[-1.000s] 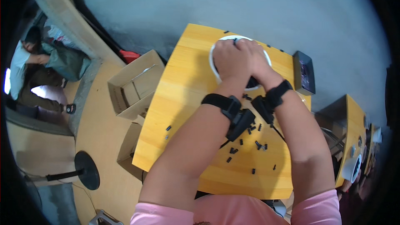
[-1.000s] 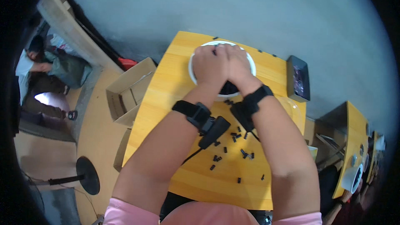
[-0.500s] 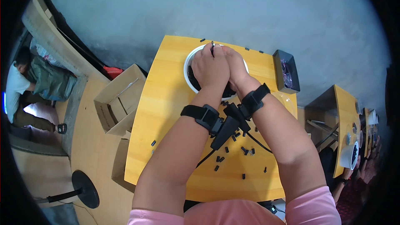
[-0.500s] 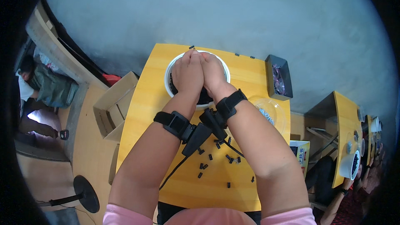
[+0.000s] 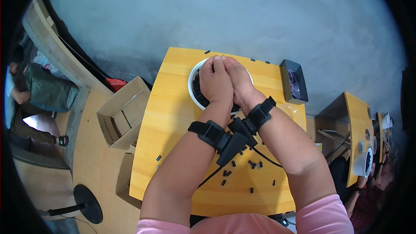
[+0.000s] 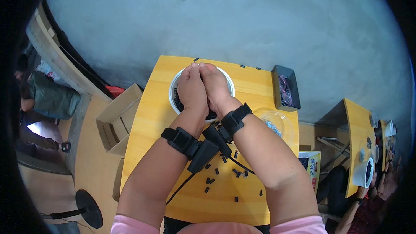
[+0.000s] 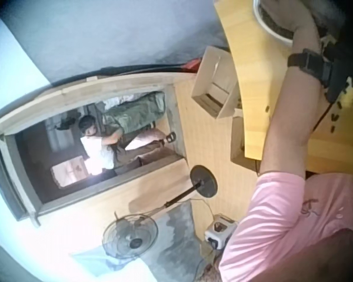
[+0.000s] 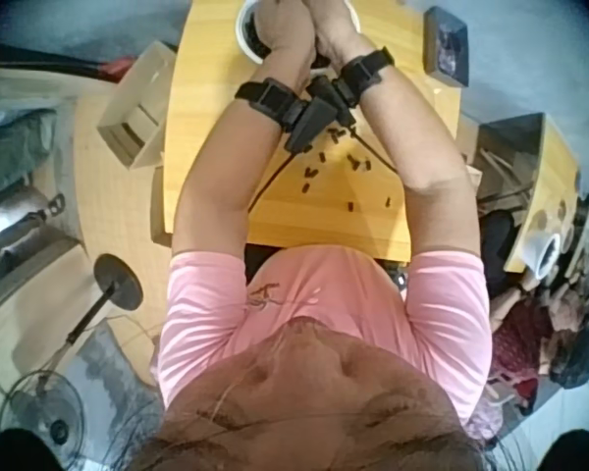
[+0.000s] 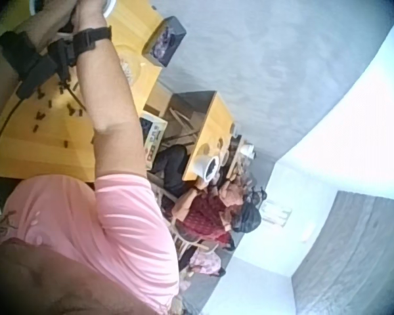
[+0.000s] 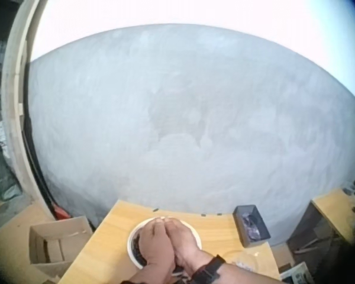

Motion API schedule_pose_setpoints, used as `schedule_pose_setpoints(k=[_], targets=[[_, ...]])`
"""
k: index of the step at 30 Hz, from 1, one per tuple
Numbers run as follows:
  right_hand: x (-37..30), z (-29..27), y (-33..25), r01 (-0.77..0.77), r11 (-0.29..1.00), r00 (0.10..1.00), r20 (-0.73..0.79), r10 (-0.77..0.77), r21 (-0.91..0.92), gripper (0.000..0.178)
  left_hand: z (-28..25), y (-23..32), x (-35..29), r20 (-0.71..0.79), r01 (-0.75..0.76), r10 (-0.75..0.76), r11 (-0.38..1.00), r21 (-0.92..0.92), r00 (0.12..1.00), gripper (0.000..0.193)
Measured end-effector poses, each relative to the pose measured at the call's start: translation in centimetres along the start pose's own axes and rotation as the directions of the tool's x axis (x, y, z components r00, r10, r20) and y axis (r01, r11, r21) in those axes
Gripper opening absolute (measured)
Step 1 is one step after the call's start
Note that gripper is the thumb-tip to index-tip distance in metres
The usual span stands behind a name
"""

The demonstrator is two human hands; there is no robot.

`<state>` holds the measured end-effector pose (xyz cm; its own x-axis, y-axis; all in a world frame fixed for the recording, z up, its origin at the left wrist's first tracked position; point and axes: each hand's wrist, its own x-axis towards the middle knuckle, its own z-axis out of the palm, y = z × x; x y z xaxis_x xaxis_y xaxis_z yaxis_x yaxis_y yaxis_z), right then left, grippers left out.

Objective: Manually assembling small black plastic components with red pins at a workstation.

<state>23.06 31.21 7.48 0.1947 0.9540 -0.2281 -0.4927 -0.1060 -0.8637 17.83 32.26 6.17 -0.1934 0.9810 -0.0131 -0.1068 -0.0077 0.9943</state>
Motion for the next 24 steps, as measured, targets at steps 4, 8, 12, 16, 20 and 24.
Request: schedule_pose_setpoints(k=[4,8,12,16,20,24], targets=[[-0.6,0.6,-0.7,-0.018,0.999,0.999,-0.035,0.02,0.05,0.025,0.1,-0.3,0.3,0.047,0.072,-0.062,0.967,-0.244,0.997,0.025],[-0.7,0.1,-0.8,0.01,0.991,1.0,0.014,-0.012,0.135,0.022,-0.1,1.0,-0.3,0.133,0.148,-0.103,0.908,-0.391,0.986,0.021],[-0.8,-0.2,-0.7,0.024,0.96,1.0,0.01,-0.028,0.279,0.019,-0.4,1.2,-0.5,0.181,0.194,-0.11,0.808,-0.557,0.977,0.02],[-1.3,-0.4,-1.0,0.021,0.927,0.997,0.056,-0.046,0.375,0.017,-0.4,2.2,-1.5,0.197,0.185,-0.078,0.765,-0.617,0.977,0.02],[-2.2,0.1,-1.8,0.063,0.921,0.991,0.083,-0.103,0.384,0.016,-0.8,3.4,-2.0,0.24,0.205,-0.059,0.734,-0.648,0.969,0.019],[-4.1,0.4,-2.6,0.088,0.916,0.992,0.045,-0.115,0.39,0.015,-1.0,4.6,-3.6,0.242,0.199,-0.046,0.723,-0.661,0.969,0.019]])
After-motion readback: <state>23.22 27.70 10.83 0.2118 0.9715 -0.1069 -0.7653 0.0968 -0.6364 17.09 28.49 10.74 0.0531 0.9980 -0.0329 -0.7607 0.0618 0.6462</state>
